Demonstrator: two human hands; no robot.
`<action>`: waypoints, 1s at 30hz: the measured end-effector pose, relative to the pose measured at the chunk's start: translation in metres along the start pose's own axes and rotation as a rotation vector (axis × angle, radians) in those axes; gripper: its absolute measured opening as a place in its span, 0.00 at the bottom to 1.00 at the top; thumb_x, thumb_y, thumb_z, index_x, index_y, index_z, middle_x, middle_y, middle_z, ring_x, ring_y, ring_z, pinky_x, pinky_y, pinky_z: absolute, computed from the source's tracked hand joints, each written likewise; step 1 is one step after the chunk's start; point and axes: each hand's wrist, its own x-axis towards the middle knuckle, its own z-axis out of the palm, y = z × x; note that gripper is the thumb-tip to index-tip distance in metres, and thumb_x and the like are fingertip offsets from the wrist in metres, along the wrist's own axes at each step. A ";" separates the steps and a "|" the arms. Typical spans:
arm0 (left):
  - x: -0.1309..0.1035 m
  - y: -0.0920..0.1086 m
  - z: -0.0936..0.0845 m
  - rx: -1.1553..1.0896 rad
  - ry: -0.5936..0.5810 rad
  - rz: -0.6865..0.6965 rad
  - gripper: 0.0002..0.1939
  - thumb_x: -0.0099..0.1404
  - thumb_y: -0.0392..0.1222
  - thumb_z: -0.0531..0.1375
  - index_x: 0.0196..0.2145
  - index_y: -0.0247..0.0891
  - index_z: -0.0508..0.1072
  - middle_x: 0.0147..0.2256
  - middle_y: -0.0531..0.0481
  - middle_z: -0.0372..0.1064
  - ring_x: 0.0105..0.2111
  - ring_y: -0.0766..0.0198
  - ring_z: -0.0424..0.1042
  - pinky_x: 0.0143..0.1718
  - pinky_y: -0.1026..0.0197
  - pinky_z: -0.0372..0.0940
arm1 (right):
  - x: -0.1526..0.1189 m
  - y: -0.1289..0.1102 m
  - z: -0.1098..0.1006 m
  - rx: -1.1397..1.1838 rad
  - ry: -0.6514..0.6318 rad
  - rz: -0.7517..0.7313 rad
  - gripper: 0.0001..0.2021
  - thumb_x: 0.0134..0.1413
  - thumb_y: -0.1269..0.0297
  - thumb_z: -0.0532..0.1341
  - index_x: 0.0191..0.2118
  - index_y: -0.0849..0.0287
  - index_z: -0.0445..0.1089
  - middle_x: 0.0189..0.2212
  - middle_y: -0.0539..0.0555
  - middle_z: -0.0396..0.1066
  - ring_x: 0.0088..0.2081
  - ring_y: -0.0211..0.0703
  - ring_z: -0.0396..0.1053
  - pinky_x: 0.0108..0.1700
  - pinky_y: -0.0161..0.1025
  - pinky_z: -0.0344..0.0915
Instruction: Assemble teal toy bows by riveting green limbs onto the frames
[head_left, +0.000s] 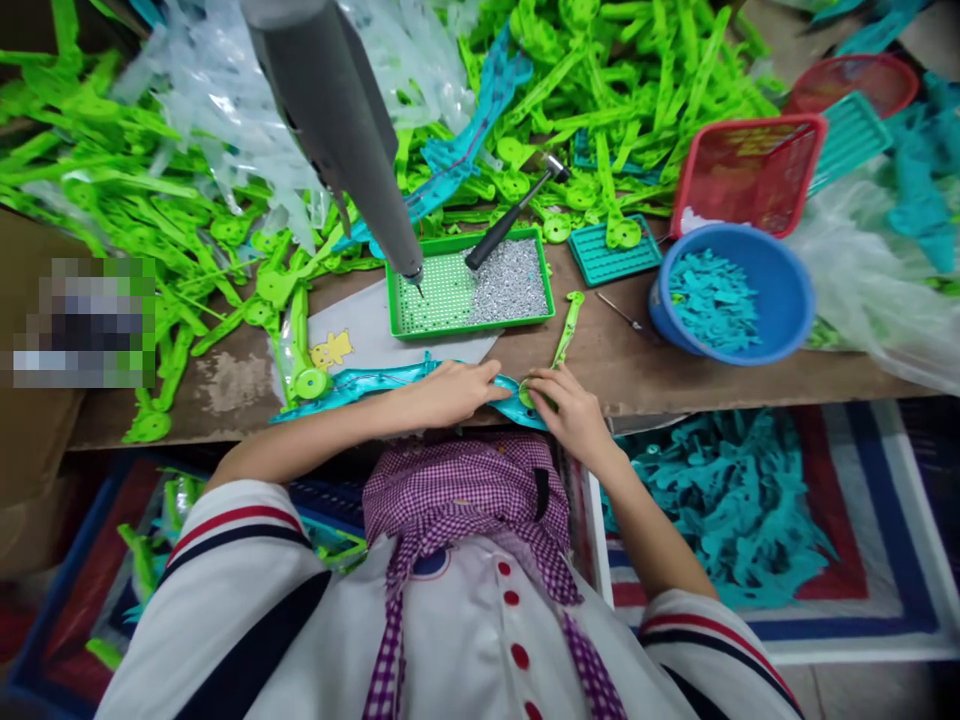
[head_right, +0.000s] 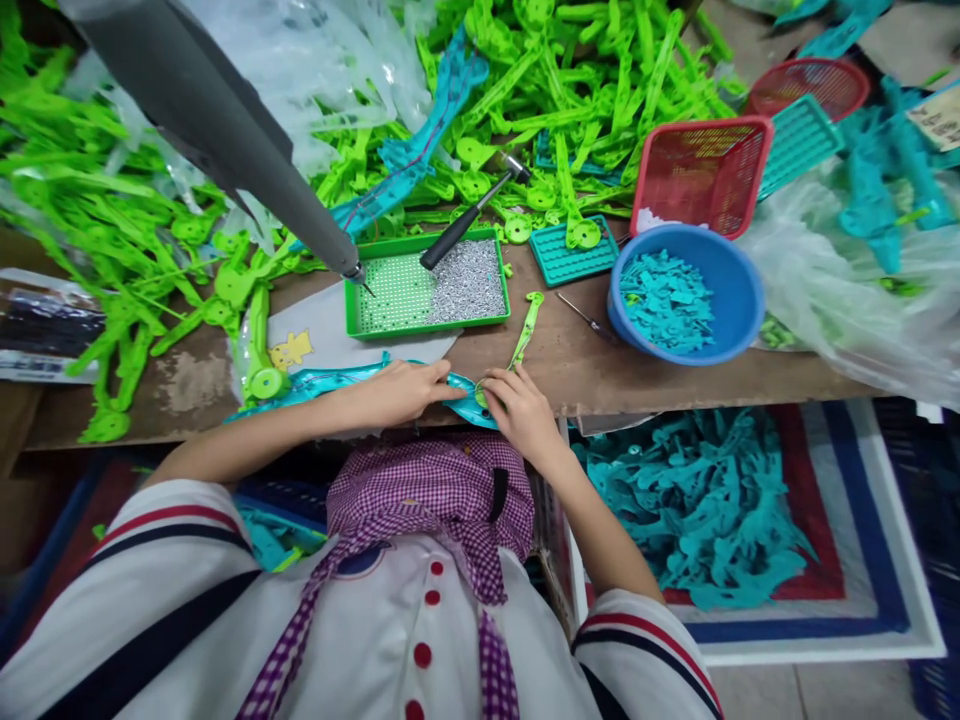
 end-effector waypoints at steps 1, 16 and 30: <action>0.000 0.000 0.000 -0.021 0.002 0.010 0.23 0.71 0.32 0.53 0.59 0.49 0.71 0.45 0.44 0.67 0.35 0.61 0.69 0.32 0.61 0.55 | -0.001 0.001 -0.001 -0.009 -0.020 -0.006 0.16 0.69 0.62 0.50 0.50 0.54 0.74 0.52 0.57 0.75 0.56 0.47 0.73 0.68 0.57 0.61; 0.025 -0.022 -0.013 -0.033 -0.091 0.123 0.24 0.64 0.27 0.53 0.51 0.46 0.78 0.44 0.43 0.67 0.34 0.62 0.65 0.30 0.62 0.53 | -0.008 0.006 -0.007 -0.171 -0.196 -0.210 0.18 0.69 0.65 0.51 0.58 0.54 0.71 0.57 0.59 0.72 0.66 0.52 0.63 0.70 0.65 0.52; 0.025 -0.041 -0.014 -0.122 -0.039 0.183 0.15 0.66 0.28 0.54 0.43 0.40 0.76 0.41 0.46 0.69 0.33 0.63 0.67 0.31 0.60 0.54 | -0.001 0.000 -0.015 -0.293 -0.316 -0.224 0.20 0.70 0.62 0.51 0.62 0.52 0.67 0.59 0.62 0.70 0.66 0.57 0.63 0.67 0.70 0.54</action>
